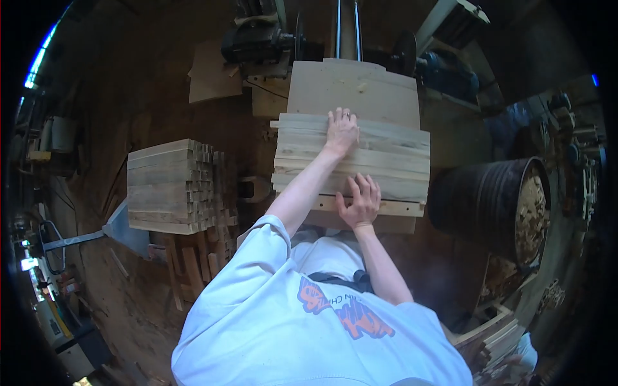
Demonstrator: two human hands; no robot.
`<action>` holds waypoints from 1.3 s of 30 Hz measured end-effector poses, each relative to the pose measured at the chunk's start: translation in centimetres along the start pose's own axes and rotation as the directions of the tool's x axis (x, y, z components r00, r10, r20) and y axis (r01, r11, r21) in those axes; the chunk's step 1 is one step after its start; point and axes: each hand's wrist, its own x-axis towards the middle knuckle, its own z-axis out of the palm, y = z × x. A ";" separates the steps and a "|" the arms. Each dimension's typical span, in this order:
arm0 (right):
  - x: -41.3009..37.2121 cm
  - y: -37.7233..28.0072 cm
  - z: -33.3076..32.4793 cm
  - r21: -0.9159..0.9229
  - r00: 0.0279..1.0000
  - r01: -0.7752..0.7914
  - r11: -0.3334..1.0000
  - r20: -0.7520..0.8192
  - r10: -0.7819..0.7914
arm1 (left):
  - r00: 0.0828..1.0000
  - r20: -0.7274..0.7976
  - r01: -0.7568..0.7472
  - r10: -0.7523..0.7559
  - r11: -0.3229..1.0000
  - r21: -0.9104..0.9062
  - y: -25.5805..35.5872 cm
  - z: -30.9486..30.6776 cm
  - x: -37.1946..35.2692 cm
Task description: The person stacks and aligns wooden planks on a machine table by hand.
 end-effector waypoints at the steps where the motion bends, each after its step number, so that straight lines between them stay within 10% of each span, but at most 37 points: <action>1: 0.9 0.2 0.5 -0.016 1.000 -0.011 1.000 0.009 0.011 | 0.993 0.106 0.059 -0.050 0.995 -0.084 -0.3 0.2 0.6; 11: 14.7 4.0 6.7 -0.029 1.000 -0.026 0.999 -0.008 0.026 | 0.988 -0.131 0.077 -0.085 0.995 -0.063 -4.5 5.9 12.7; 21: 32.9 9.5 15.1 -0.082 0.992 0.071 0.994 -0.102 -0.079 | 0.985 -0.055 0.163 -0.164 0.986 -0.014 -10.9 11.6 33.0; 39: 42.2 12.6 19.8 -0.121 0.976 0.107 0.987 -0.177 -0.127 | 0.987 0.030 0.156 -0.159 0.985 0.073 -14.4 15.3 42.9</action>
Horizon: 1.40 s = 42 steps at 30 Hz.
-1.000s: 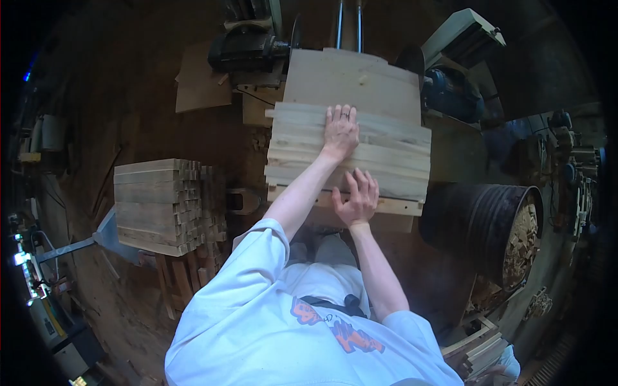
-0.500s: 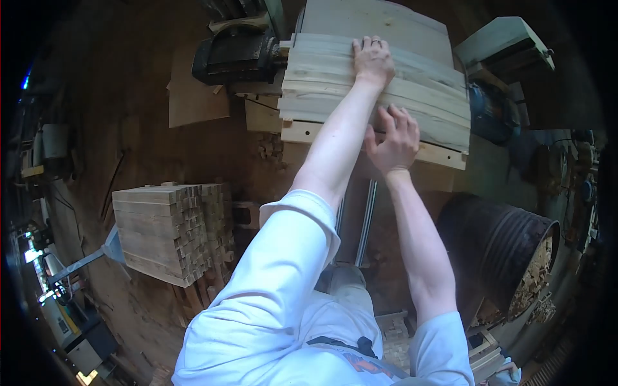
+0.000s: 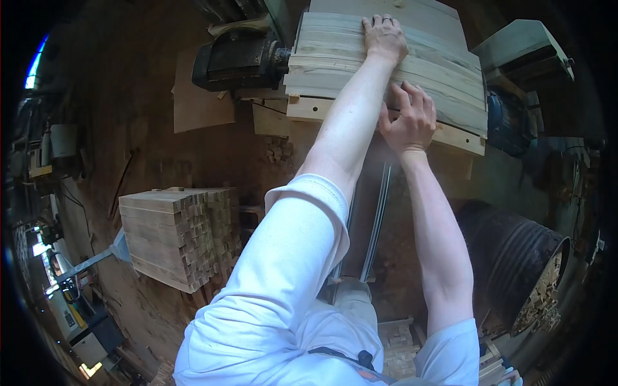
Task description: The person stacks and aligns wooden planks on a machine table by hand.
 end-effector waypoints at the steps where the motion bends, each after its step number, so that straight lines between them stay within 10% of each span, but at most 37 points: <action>1: 0.5 0.2 0.3 -0.014 1.000 -0.005 1.000 0.006 0.005 | 1.000 -0.003 -0.001 0.001 1.000 0.006 -0.2 0.1 0.5; 24: 7.5 2.7 5.6 -0.179 0.889 -0.134 0.975 0.412 0.198 | 1.000 -0.013 0.007 -0.007 1.000 0.004 -1.7 2.6 8.2; 42: -20.0 -8.3 -15.8 -0.009 0.884 -0.232 0.973 0.415 0.214 | 0.997 -0.027 -0.074 0.073 0.997 -0.013 3.3 -8.4 -27.1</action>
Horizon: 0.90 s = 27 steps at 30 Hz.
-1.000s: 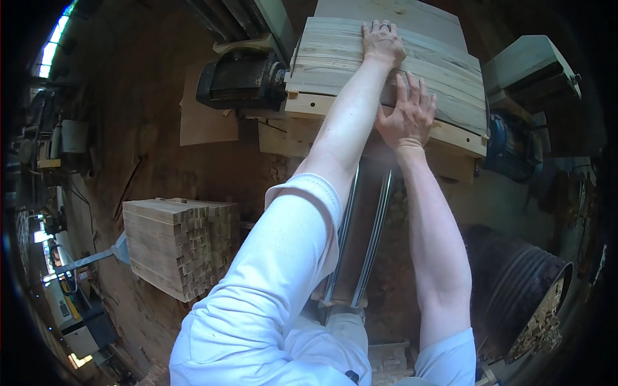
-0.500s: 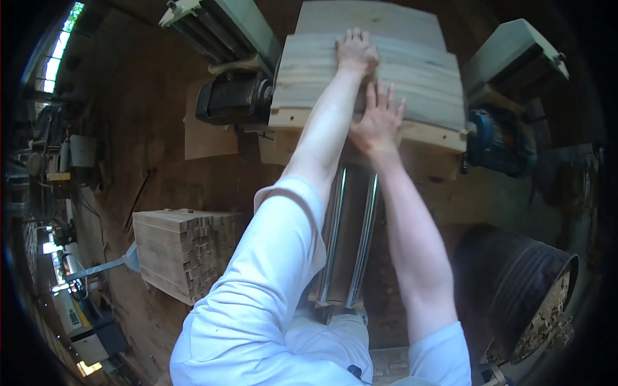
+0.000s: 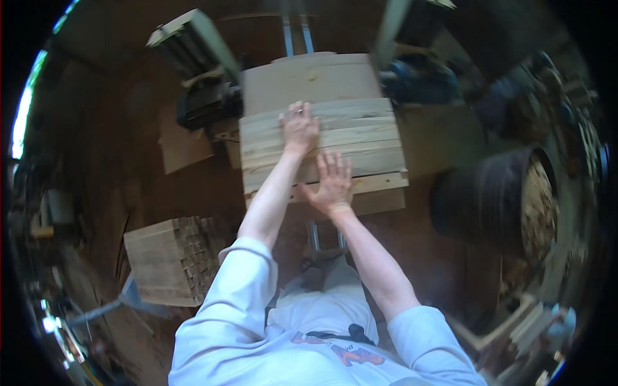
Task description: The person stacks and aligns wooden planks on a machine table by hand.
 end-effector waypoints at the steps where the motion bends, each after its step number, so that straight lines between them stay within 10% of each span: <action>1: -2.6 -0.2 -0.4 0.005 1.000 -0.014 1.000 -0.004 0.014 | 0.999 0.037 0.004 -0.003 1.000 -0.022 0.8 -1.2 -2.7; 8: -18.7 -1.4 -4.2 0.052 0.999 -0.033 0.998 0.010 0.033 | 0.999 -0.023 -0.042 0.040 0.998 -0.051 5.9 -6.1 -17.1; 15: -18.2 0.3 -6.6 0.178 0.994 0.073 0.981 0.070 -0.086 | 0.997 0.081 -0.015 0.019 0.999 -0.042 4.6 -7.0 -19.8; 16: -15.8 2.5 -8.5 0.285 0.968 -0.057 0.957 0.250 -0.017 | 0.986 0.125 -0.106 0.113 0.993 -0.055 4.6 -8.3 -19.5; 18: -12.2 7.8 -8.3 0.006 0.934 -0.297 0.955 -0.206 0.291 | 0.966 0.202 -0.150 0.161 0.986 -0.069 3.8 -9.9 -18.6; 20: -8.4 12.7 -10.4 0.033 0.786 -0.617 0.786 0.055 0.615 | 0.877 0.291 -0.346 0.382 0.923 -0.170 2.2 -10.8 -17.2; 21: -6.9 14.4 -11.2 0.159 0.705 -0.694 0.702 0.347 0.618 | 0.873 0.307 -0.342 0.378 0.925 -0.165 1.9 -10.4 -17.1; 23: -7.6 12.2 -12.3 0.020 0.597 -0.764 0.645 0.401 0.695 | 0.884 0.231 -0.384 0.407 0.913 -0.139 2.1 -10.7 -20.3; 27: -4.3 13.2 -10.9 0.271 0.710 -0.698 0.663 0.377 0.594 | 0.914 0.188 -0.338 0.359 0.931 -0.138 0.6 -9.9 -19.6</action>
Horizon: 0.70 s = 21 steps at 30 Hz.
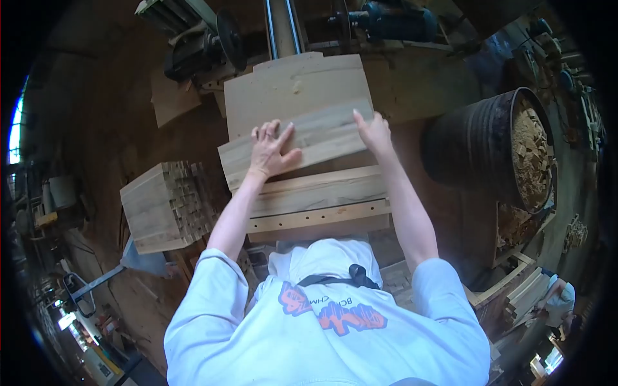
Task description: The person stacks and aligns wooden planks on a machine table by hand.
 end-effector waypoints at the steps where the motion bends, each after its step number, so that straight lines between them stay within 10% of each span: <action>1: 0.0 -0.7 0.2 0.103 0.993 0.113 0.988 -0.048 -0.108 | 0.999 -0.001 0.032 -0.032 0.998 0.046 -0.2 -0.1 0.0; 3: -3.1 -1.2 1.9 -0.066 0.895 0.334 0.940 -0.290 -0.339 | 0.998 0.003 0.069 -0.069 0.996 0.060 0.6 -0.2 -0.8; 5: -6.9 0.1 3.8 -0.335 0.640 0.683 0.650 -0.156 -0.753 | 0.996 -0.037 0.082 -0.080 0.995 0.063 0.3 -0.3 -0.2; 6: -9.9 0.4 3.9 -0.179 0.656 0.754 0.632 0.173 -0.734 | 0.997 -0.043 0.059 -0.056 0.996 0.060 0.3 -0.3 -0.1; 9: -13.3 4.7 6.1 -0.187 0.447 0.894 0.406 0.326 -0.833 | 0.996 -0.029 0.085 -0.084 0.996 0.031 0.4 -0.6 0.4; 15: -9.7 2.9 4.2 -0.131 0.318 0.948 0.290 0.445 -0.837 | 0.992 0.008 0.123 -0.123 0.992 0.011 0.7 -0.6 -0.9; 21: -13.3 4.5 0.7 -0.396 0.356 0.902 0.171 0.461 -0.812 | 0.874 0.482 0.075 -0.056 0.997 -0.019 1.6 -4.4 -1.4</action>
